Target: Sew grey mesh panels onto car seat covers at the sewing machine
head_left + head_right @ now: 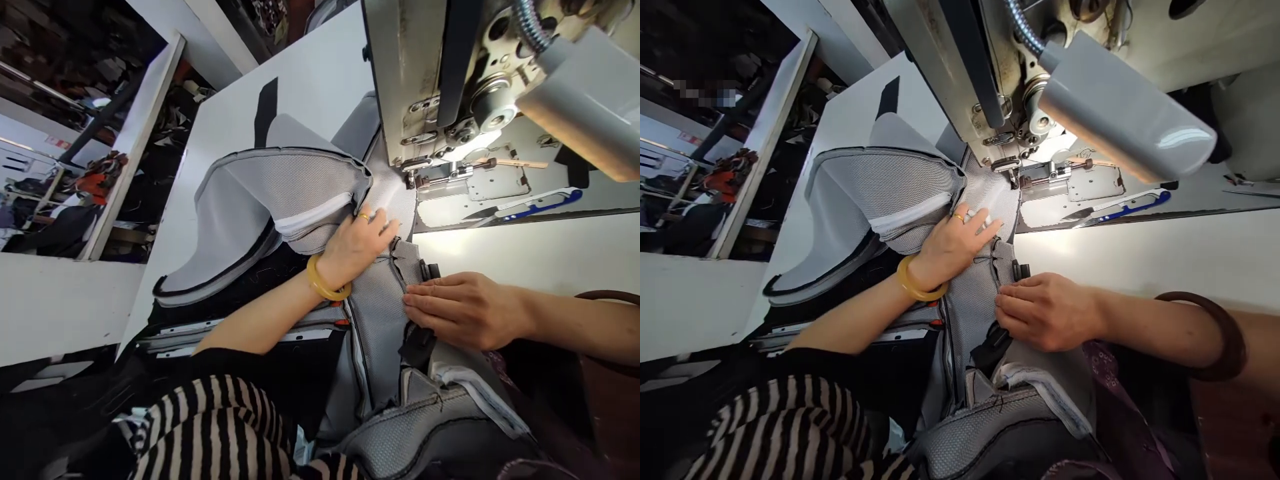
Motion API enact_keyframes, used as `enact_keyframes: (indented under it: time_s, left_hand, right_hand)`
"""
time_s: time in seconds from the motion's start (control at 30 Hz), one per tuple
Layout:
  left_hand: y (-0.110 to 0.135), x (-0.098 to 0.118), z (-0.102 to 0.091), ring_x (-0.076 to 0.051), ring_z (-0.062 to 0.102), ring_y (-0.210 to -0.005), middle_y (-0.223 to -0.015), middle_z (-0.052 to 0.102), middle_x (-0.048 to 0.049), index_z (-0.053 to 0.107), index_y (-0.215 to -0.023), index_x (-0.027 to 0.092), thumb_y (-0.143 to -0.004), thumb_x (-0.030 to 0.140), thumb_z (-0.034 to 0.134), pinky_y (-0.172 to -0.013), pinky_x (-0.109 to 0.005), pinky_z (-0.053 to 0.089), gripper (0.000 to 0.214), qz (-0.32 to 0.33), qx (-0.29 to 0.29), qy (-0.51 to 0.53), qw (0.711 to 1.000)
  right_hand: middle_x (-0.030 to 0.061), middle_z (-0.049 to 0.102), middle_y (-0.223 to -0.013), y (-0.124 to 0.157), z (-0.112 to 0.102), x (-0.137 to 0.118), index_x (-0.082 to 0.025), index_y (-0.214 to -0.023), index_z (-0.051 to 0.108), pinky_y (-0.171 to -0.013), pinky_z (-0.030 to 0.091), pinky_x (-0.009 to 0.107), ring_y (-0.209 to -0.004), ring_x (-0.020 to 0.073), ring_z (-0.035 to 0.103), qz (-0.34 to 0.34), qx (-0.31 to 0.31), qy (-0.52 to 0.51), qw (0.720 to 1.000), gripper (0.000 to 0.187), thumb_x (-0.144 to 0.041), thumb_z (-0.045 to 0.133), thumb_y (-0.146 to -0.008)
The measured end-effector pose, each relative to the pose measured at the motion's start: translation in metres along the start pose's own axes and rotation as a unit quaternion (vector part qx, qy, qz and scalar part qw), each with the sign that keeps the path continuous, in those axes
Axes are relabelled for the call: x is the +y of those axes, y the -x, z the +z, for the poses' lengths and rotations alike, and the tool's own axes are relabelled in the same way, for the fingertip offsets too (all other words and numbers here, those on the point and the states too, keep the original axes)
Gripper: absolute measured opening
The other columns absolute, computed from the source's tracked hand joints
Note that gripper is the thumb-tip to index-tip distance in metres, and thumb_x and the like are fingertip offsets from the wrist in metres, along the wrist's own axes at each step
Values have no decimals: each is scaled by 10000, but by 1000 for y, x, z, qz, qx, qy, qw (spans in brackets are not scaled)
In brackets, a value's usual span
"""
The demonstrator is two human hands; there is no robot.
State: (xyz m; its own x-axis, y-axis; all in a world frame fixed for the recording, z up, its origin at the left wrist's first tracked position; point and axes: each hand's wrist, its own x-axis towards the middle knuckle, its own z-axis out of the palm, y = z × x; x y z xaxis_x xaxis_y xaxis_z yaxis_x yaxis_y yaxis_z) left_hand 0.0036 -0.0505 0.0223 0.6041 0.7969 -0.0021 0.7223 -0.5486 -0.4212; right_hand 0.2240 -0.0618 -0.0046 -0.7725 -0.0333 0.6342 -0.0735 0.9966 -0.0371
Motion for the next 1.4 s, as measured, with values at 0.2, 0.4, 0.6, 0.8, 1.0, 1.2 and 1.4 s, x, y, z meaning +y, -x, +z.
enact_keyframes:
  time_s: [0.2,0.4,0.6,0.8,1.0,1.2,1.4]
  left_hand:
    - [-2,10,12,-234,585,-1000,-926,638,-55,616,-920,195,-969,153,423,-620,-298,392,203,-19,103,-3,994]
    - [-4,11,22,-227,603,-989,-926,659,-34,611,-832,186,-952,163,468,-613,-297,354,188,-22,187,28,982]
    - [-8,6,15,-230,602,-985,-850,645,-23,648,-954,196,-971,158,415,-611,-297,355,236,0,152,58,987]
    - [-9,-1,20,-210,570,-1000,-869,650,-38,640,-843,185,-957,113,395,-636,-287,384,279,1,106,125,986]
    - [-7,-4,28,-183,551,-956,-895,673,-2,655,-883,189,-910,47,415,-733,-281,438,280,19,110,138,984]
    - [-9,-2,25,-191,550,-986,-832,647,-12,653,-853,191,-889,28,404,-699,-281,428,300,1,92,158,983]
    - [-9,1,25,-219,559,-1015,-850,660,-15,650,-843,207,-923,88,405,-662,-294,425,283,-4,113,150,982]
  right_hand:
    - [84,710,-879,-1,-3,1,-94,-885,683,-842,548,247,-898,147,672,-17,1,2,1000,318,-112,372,-955]
    - [70,698,-824,1,-3,0,-117,-872,680,-809,538,238,-862,134,665,-2,-3,12,1000,354,-110,336,-960]
    - [59,708,-865,3,-7,3,-130,-918,672,-858,524,224,-926,118,657,10,-46,-6,999,318,-140,358,-967]
    - [62,698,-944,12,-9,36,-165,-916,659,-825,530,266,-947,152,633,41,-56,43,997,197,-223,474,-946]
    - [70,694,-990,19,3,63,-148,-932,660,-793,501,274,-912,154,597,95,-114,96,984,205,-143,454,-925]
    - [63,658,-883,19,12,51,-184,-626,581,-628,420,310,-766,176,513,80,-158,99,979,275,-137,467,-872]
    - [90,621,-843,9,13,44,-164,-734,660,-626,411,305,-716,172,474,36,-213,183,959,341,-17,382,-866]
